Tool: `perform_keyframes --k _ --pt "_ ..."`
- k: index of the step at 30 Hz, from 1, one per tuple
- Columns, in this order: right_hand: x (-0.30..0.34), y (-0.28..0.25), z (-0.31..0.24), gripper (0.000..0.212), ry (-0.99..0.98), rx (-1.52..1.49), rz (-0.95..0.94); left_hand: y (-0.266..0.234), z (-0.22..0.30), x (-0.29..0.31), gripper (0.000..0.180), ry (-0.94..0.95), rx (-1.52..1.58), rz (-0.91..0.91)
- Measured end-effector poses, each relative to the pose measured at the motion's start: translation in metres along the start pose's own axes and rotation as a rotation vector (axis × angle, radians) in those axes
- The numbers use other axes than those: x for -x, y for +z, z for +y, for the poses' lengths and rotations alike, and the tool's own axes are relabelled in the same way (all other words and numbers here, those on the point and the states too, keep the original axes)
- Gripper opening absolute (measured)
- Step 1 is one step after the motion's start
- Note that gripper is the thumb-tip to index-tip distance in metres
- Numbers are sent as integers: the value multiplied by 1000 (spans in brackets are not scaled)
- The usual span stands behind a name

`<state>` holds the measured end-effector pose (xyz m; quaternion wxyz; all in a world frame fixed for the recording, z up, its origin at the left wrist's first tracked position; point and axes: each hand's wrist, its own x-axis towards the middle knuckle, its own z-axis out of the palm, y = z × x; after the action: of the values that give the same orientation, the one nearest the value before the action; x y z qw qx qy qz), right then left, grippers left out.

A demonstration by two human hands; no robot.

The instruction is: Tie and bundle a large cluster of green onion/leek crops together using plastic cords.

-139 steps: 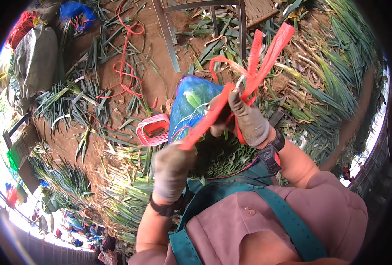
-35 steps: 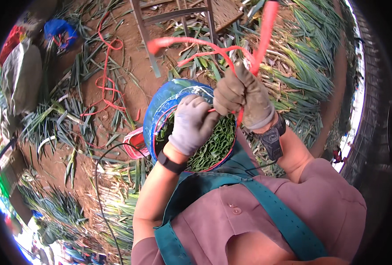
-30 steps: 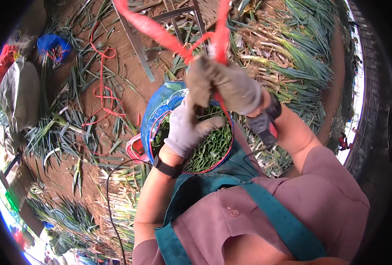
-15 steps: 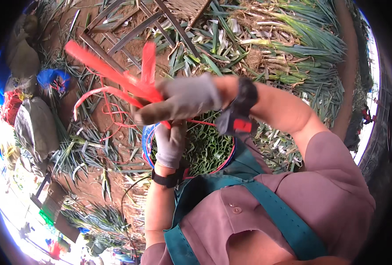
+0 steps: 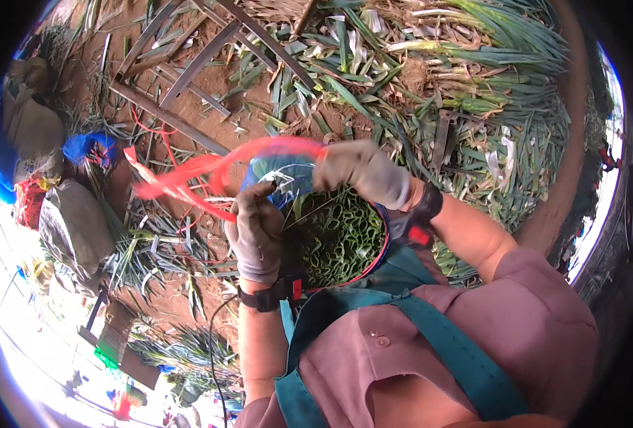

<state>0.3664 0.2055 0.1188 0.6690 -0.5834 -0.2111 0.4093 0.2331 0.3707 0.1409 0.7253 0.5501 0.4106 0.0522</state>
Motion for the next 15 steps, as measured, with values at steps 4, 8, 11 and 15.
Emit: perform_keyframes --k 4,8,11,15 --pt "20 4 -9 32 283 -600 361 -1 -20 -2 50 87 -135 -23" --pt "90 18 -68 37 332 -413 398 -12 -20 -17 57 -28 134 -98" --pt "120 20 -72 38 230 -407 411 -27 11 -22 58 60 87 -71" --pt "121 29 -56 39 82 -388 475 -42 74 -36 46 219 -51 -205"
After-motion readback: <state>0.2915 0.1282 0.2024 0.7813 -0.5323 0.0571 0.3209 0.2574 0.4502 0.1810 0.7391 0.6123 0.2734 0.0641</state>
